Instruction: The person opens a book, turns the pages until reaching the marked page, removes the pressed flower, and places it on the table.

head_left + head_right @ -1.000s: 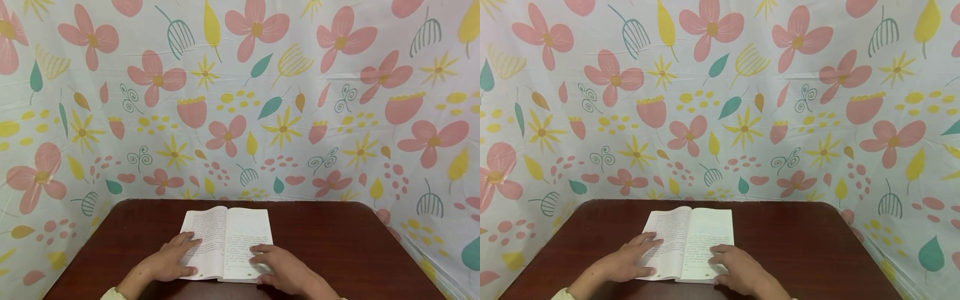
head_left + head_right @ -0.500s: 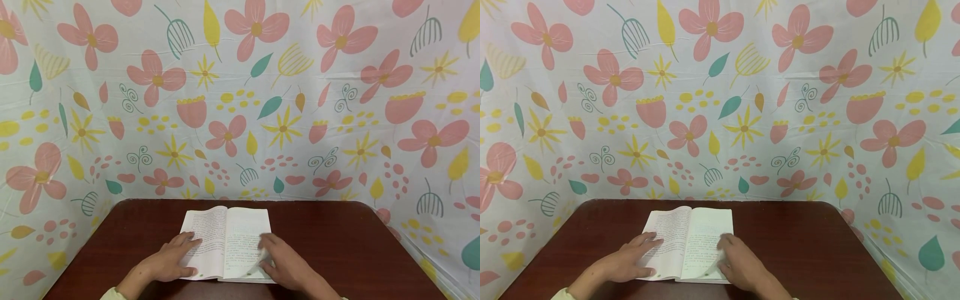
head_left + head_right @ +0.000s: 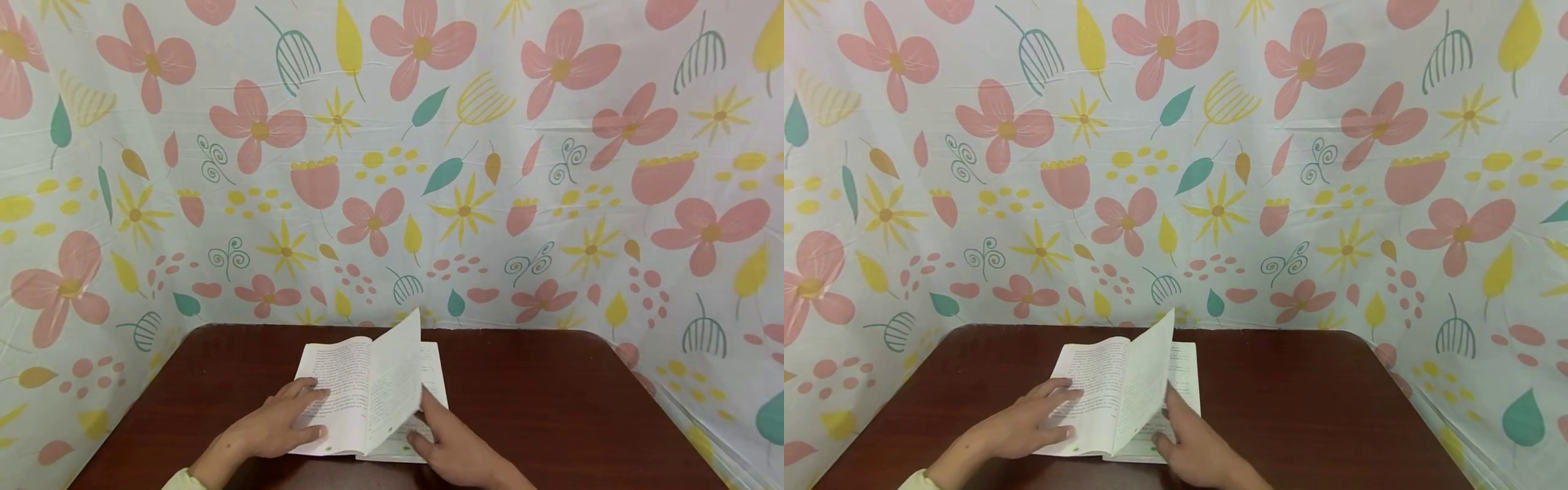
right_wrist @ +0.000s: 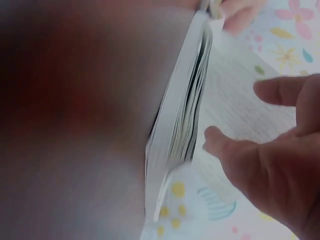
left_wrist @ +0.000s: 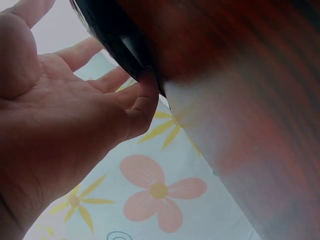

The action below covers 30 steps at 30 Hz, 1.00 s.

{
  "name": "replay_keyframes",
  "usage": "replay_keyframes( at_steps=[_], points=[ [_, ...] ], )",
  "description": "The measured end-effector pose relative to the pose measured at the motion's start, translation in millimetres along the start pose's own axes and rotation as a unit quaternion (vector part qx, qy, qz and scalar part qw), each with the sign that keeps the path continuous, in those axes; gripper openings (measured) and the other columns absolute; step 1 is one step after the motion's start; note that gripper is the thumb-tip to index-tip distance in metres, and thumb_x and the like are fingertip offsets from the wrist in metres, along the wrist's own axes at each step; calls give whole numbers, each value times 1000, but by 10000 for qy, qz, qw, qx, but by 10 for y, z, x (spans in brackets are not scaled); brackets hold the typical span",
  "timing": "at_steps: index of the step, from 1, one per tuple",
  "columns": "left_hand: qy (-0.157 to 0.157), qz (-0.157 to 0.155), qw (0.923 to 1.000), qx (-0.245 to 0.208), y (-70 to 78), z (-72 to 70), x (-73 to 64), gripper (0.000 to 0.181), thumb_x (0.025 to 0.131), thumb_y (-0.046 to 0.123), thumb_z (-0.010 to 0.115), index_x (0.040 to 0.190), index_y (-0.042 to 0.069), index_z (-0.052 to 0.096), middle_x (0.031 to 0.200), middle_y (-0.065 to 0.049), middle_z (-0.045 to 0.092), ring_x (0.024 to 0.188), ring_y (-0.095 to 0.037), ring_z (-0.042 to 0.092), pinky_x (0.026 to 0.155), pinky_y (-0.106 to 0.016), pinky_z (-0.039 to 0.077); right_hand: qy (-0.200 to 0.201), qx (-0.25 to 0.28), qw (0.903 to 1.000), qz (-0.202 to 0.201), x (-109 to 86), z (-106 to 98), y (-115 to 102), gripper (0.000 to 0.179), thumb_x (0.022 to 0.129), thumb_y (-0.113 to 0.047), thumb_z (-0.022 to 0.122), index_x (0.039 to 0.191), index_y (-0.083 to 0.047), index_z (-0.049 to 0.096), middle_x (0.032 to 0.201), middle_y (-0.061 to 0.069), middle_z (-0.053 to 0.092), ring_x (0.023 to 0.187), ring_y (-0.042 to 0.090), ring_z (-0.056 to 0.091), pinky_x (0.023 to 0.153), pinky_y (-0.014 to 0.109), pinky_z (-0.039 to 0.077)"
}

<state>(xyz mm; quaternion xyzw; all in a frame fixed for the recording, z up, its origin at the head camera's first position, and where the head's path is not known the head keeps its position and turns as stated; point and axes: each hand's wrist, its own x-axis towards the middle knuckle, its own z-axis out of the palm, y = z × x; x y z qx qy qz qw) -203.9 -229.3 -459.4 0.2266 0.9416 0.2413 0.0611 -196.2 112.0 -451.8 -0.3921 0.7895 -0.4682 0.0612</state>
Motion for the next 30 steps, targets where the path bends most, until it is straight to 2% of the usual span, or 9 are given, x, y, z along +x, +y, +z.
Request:
replay_keyframes(
  at_steps=[4,9,13,18,20,21,24,25,30],
  points=[
    [101,-138,9998,-138,12,6,22,64,97,59,54,144,16,54,153,-15,37,140,-38,35,104,-69,31,-682,245,9972,205,-42,78,-41,84,99,-3,54,162,-22,1,167,2,7,152,23,10,116,34,28],
    [396,-480,9955,-710,11,24,73,68,103,60,35,147,10,50,152,-12,41,143,-34,35,110,-62,29,-1351,-283,9902,196,-88,154,-105,78,105,-23,52,161,-22,-3,167,3,5,152,21,10,117,27,22],
    [851,-1038,9813,-1377,16,3,110,76,103,65,22,153,10,41,150,-8,48,144,-29,35,115,-56,26,-1652,-816,9829,44,-110,204,-161,76,105,-39,48,162,-23,-1,166,3,14,150,19,20,114,32,31],
    [1484,-1494,9550,-2087,6,-62,126,78,102,67,11,155,16,38,133,-7,62,134,-28,49,108,-53,35,-1873,-1181,9749,252,-136,229,-178,86,99,-58,51,162,-27,2,165,-2,17,149,18,21,114,35,33],
    [1562,-1520,9473,-2347,-6,-83,128,78,102,66,10,156,15,33,141,-11,56,136,-32,47,110,-54,33,-1931,-1385,9710,248,-132,239,-164,87,97,-61,51,162,-27,4,165,-3,17,150,20,22,114,36,33],
    [1544,-1494,9467,-2400,-11,-90,129,79,102,66,11,158,13,30,147,-14,50,140,-33,42,112,-55,29,-1948,-1506,9690,216,-130,245,-157,87,97,-62,51,162,-26,5,165,-2,18,150,22,22,114,37,33],
    [1388,-1446,9573,-2081,-16,-87,139,80,102,66,17,161,11,17,161,-18,26,148,-37,24,115,-60,21,-1965,-1841,9630,64,-116,250,-129,86,97,-61,50,162,-23,8,164,0,21,149,26,25,113,37,34],
    [1323,-1424,9623,-1904,-10,-81,141,82,101,68,22,161,12,13,163,-19,19,148,-38,24,115,-61,21,-1946,-1970,9609,-36,-113,246,-119,86,98,-61,49,162,-21,9,164,2,22,149,28,26,113,38,34],
    [1192,-1032,9820,-1042,8,-18,130,91,94,67,52,162,22,12,156,-19,18,130,-34,47,102,-55,41,-1835,-2282,9560,-168,-119,220,-92,86,97,-62,50,162,-17,14,163,4,26,148,28,29,111,39,37]
  ],
)
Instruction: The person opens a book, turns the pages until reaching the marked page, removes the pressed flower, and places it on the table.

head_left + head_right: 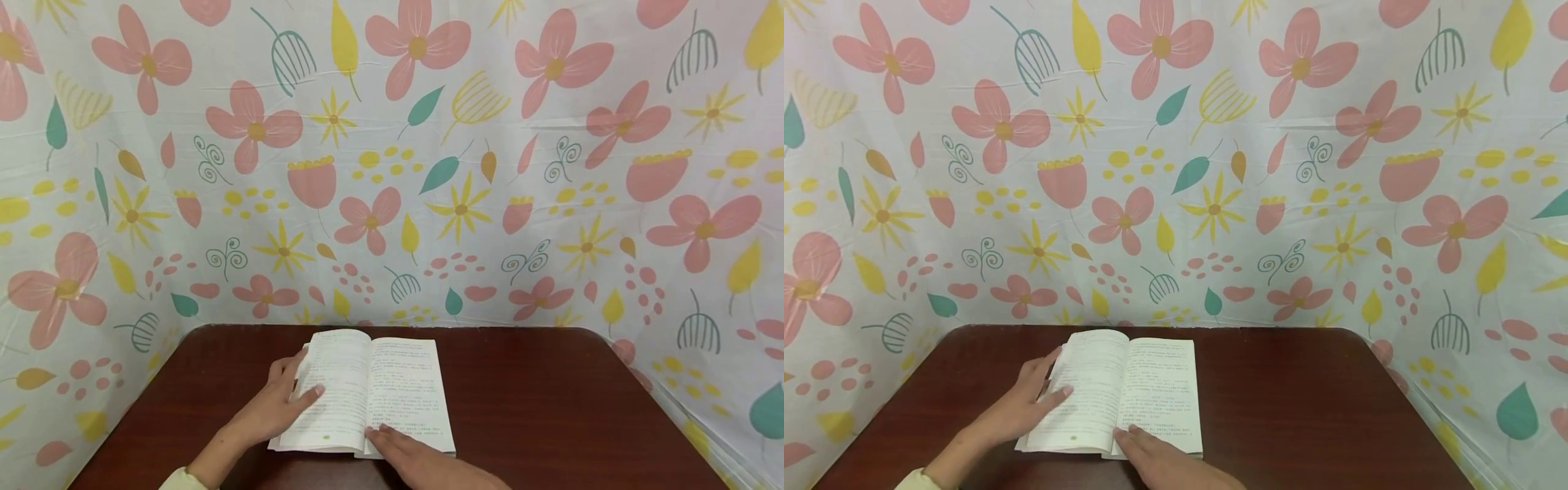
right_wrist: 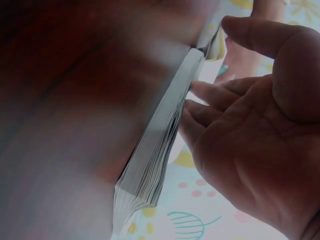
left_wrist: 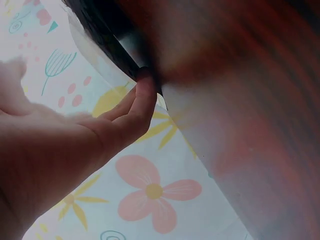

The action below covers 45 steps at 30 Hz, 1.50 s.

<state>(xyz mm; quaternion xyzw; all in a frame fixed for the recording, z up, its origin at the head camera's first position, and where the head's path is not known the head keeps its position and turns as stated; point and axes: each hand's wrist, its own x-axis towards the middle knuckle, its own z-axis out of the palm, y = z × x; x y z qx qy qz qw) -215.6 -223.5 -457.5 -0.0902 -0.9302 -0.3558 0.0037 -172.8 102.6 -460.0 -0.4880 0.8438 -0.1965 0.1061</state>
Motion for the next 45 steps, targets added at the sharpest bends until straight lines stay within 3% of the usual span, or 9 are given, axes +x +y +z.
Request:
replay_keyframes(
  at_steps=[2,6,10,13,21,27,34,39,45],
  points=[
    [-98,307,9993,163,-10,15,-23,90,91,63,61,161,25,21,154,-17,18,126,-31,49,99,-51,44,55,-139,9999,-45,-16,-8,11,87,97,-64,49,161,-15,16,163,5,26,148,28,28,112,39,37],
    [-353,931,9935,555,-14,17,-73,78,89,56,69,153,20,42,154,-18,21,129,-30,46,97,-46,46,172,-332,9990,-242,-59,-34,31,79,100,-59,45,158,-9,26,164,6,25,149,28,27,112,38,36],
    [-541,1236,9870,873,-21,11,-94,70,88,51,72,146,18,52,152,-17,29,134,-32,44,97,-46,47,341,-758,9957,-397,-75,-73,76,61,104,-43,50,152,-6,40,161,9,30,147,29,32,109,37,40],
    [-711,1164,9860,958,-41,12,-90,69,87,51,73,145,19,53,151,-15,33,135,-32,42,98,-50,45,430,-918,9943,-332,-74,-107,122,56,103,-34,58,150,-8,43,160,9,32,145,28,35,108,36,42],
    [-1083,755,9867,950,-51,12,-98,75,85,52,75,147,20,50,154,-12,34,141,-35,31,104,-60,36,464,-220,9972,552,-136,-176,248,58,98,-29,65,151,-19,44,162,1,29,145,24,35,105,36,44],
    [-1145,747,9855,1009,-58,23,-97,74,85,52,74,148,20,50,154,-12,34,142,-35,31,104,-62,35,657,-467,9933,828,-187,-246,327,60,94,-30,71,148,-19,49,159,4,35,143,25,39,105,38,44],
    [-1166,736,9846,1074,-62,28,-96,75,85,53,73,148,20,50,154,-12,34,141,-34,31,104,-63,34,704,-265,9926,951,-192,-290,393,58,92,-41,71,144,-20,54,156,2,41,140,25,42,104,39,44],
    [-1165,696,9846,1101,-55,28,-98,74,85,53,73,148,21,50,154,-11,34,141,-34,32,104,-63,34,718,-349,9919,987,-182,-286,407,55,92,-40,72,141,-21,57,155,1,42,140,24,43,104,39,45],
    [-1146,736,9841,1144,-50,31,-102,74,85,51,73,148,20,50,153,-13,35,141,-35,32,103,-63,34,661,-130,9940,856,-186,-329,413,33,97,-34,67,128,-24,66,149,3,49,136,24,48,98,35,49]
  ],
)
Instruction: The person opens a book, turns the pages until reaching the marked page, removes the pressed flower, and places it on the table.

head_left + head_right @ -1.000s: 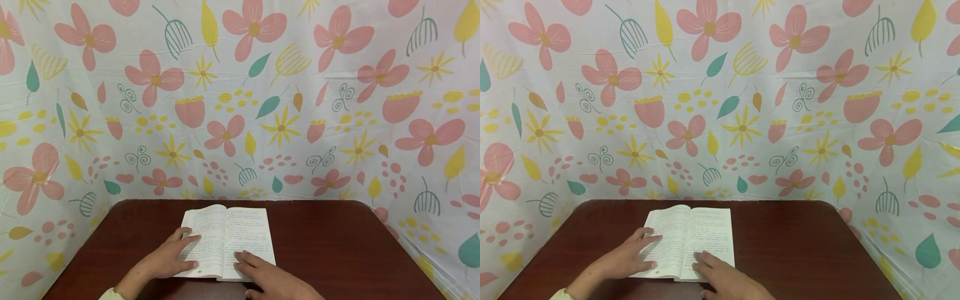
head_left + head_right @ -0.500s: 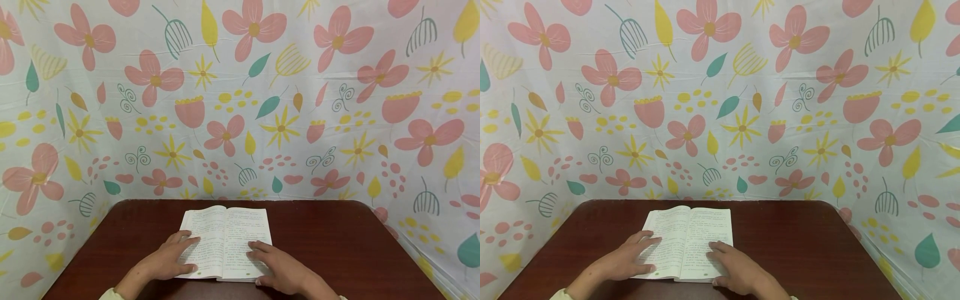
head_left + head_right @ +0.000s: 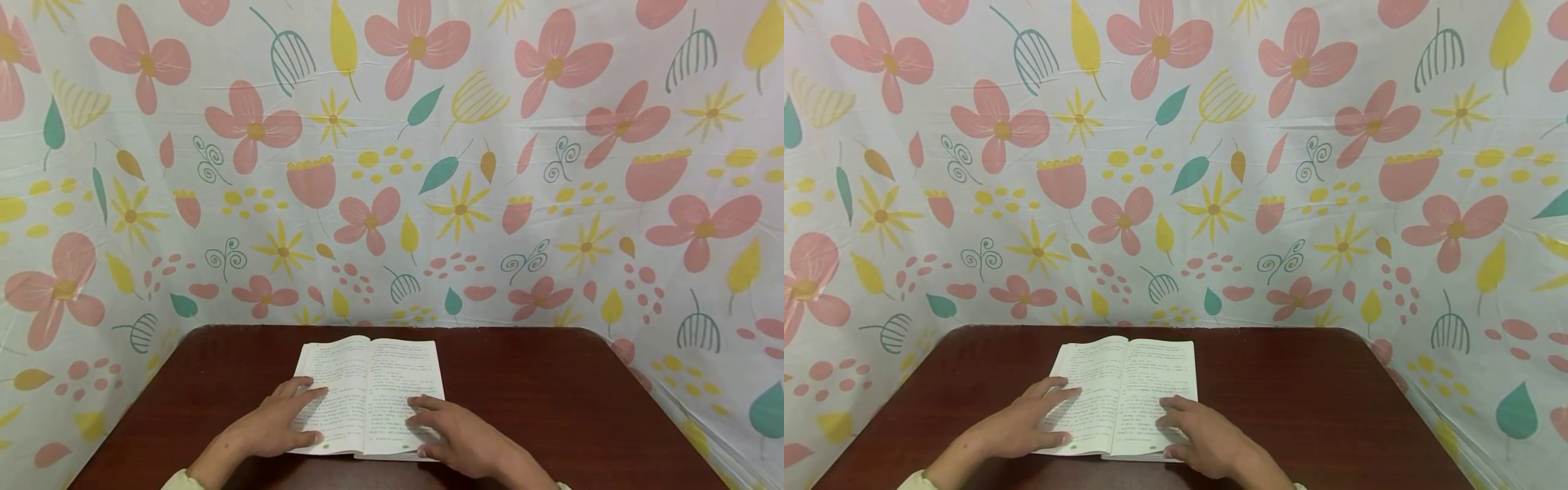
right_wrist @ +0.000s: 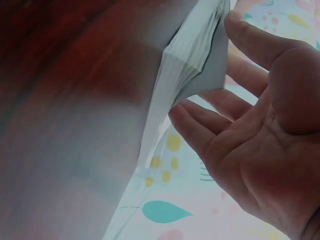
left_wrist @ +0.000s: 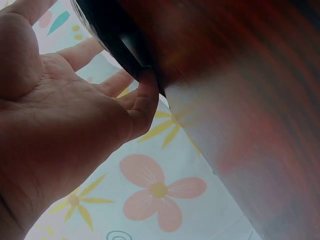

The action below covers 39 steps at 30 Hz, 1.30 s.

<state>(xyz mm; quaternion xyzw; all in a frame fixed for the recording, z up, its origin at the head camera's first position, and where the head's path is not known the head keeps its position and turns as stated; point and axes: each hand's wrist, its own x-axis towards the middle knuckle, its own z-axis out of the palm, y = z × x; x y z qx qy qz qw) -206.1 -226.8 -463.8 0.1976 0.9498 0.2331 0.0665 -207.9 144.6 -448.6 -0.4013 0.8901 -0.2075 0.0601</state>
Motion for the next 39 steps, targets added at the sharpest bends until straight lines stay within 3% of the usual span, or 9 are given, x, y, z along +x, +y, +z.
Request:
replay_keyframes(
  at_steps=[4,9,19,26,39],
  points=[
    [-10,26,10000,25,-1,0,-4,73,86,50,74,148,19,50,153,-13,35,141,-35,32,104,-63,34,136,285,9990,-323,18,-30,5,14,99,-20,64,108,-27,73,140,3,58,131,26,54,92,31,52],
    [-93,-106,9999,12,6,3,-3,74,85,50,74,148,21,49,154,-12,34,141,-34,31,105,-64,32,308,387,9972,-563,45,-30,2,20,96,-10,67,92,-29,74,130,1,64,127,26,57,87,28,53],
    [-171,-178,9997,68,0,3,-1,75,85,52,73,149,23,48,155,-10,32,142,-33,30,105,-64,32,95,160,9998,-5,64,-20,-19,11,89,-20,75,95,-29,74,131,-2,62,118,16,61,88,31,52],
    [-227,-30,9997,5,-7,-14,-3,75,87,52,71,150,21,46,156,-12,30,143,-35,28,105,-65,31,74,44,9999,-129,62,-35,-31,12,91,-17,74,95,-27,74,133,1,62,120,19,60,87,29,53],
    [-289,-166,9994,131,13,-4,-7,76,86,52,72,151,22,45,157,-11,29,143,-34,27,106,-65,30,74,-21,9993,-370,63,-42,-32,15,92,-11,71,90,-25,74,131,3,64,124,23,59,85,27,53]
  ],
)
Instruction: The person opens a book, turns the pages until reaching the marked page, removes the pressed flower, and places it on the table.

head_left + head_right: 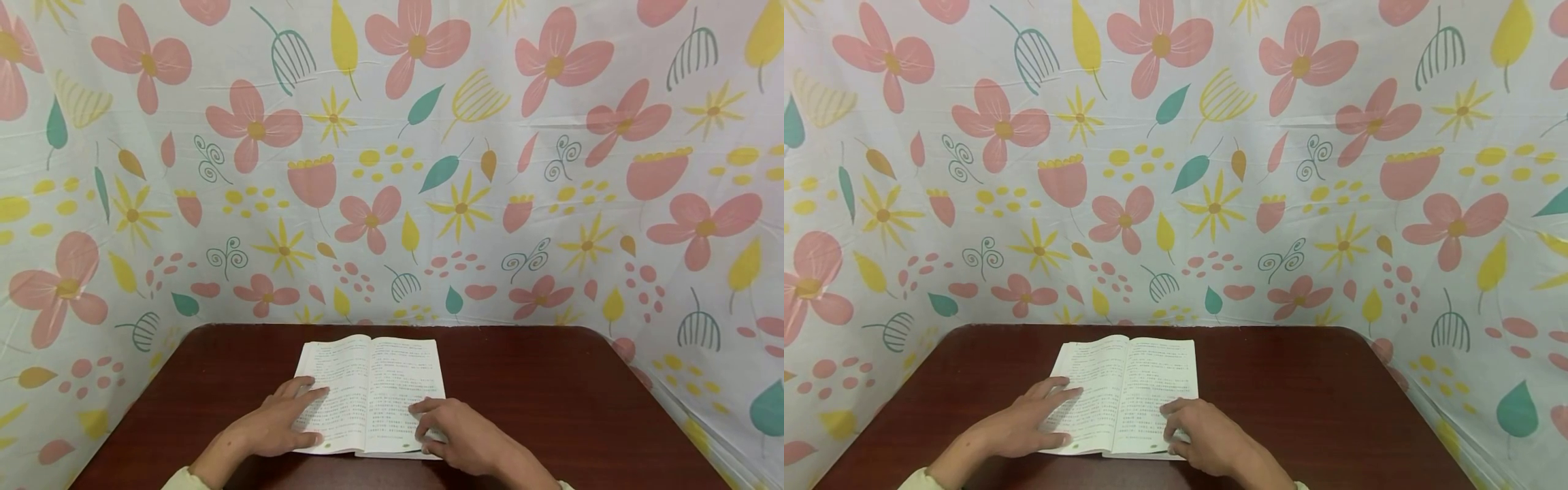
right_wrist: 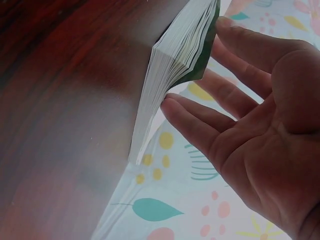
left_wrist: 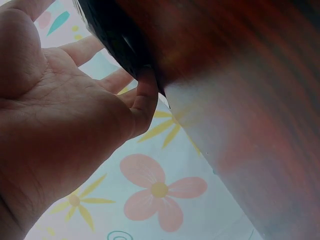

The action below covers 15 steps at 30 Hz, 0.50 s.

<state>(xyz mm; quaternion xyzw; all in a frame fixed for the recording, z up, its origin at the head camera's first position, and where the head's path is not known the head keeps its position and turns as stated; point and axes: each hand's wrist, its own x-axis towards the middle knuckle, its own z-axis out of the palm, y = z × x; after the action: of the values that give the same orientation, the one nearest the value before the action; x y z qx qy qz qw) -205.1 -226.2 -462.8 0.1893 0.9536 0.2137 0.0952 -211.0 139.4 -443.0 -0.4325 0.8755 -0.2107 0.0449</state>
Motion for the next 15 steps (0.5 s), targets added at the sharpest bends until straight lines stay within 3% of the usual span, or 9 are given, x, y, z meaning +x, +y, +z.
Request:
replay_keyframes(
  at_steps=[6,11,13,15],
  points=[
    [-39,-13,10000,14,-1,-5,-1,76,87,52,71,151,22,44,157,-11,28,144,-34,26,107,-65,29,165,-53,9997,-187,0,5,-12,23,90,-1,68,86,-24,72,126,3,66,117,20,63,78,20,52],
    [-14,8,10000,15,-4,-6,1,76,87,52,71,151,22,44,157,-11,29,143,-34,27,106,-64,30,635,-282,9974,-209,-4,23,-14,25,86,4,67,86,-20,70,120,2,66,117,21,62,83,25,53],
    [-6,20,10000,11,-6,-6,2,76,86,51,71,151,22,45,156,-11,29,143,-34,27,106,-64,30,941,-403,9947,96,-1,32,-14,21,85,1,69,99,-15,69,131,8,60,118,24,60,82,27,52],
    [-9,12,10000,18,-7,-5,4,76,86,51,72,151,22,45,156,-11,29,143,-34,27,106,-64,30,1262,-376,9892,646,2,40,-22,41,84,-5,73,123,-6,62,147,14,47,122,26,56,78,29,50]
  ],
)
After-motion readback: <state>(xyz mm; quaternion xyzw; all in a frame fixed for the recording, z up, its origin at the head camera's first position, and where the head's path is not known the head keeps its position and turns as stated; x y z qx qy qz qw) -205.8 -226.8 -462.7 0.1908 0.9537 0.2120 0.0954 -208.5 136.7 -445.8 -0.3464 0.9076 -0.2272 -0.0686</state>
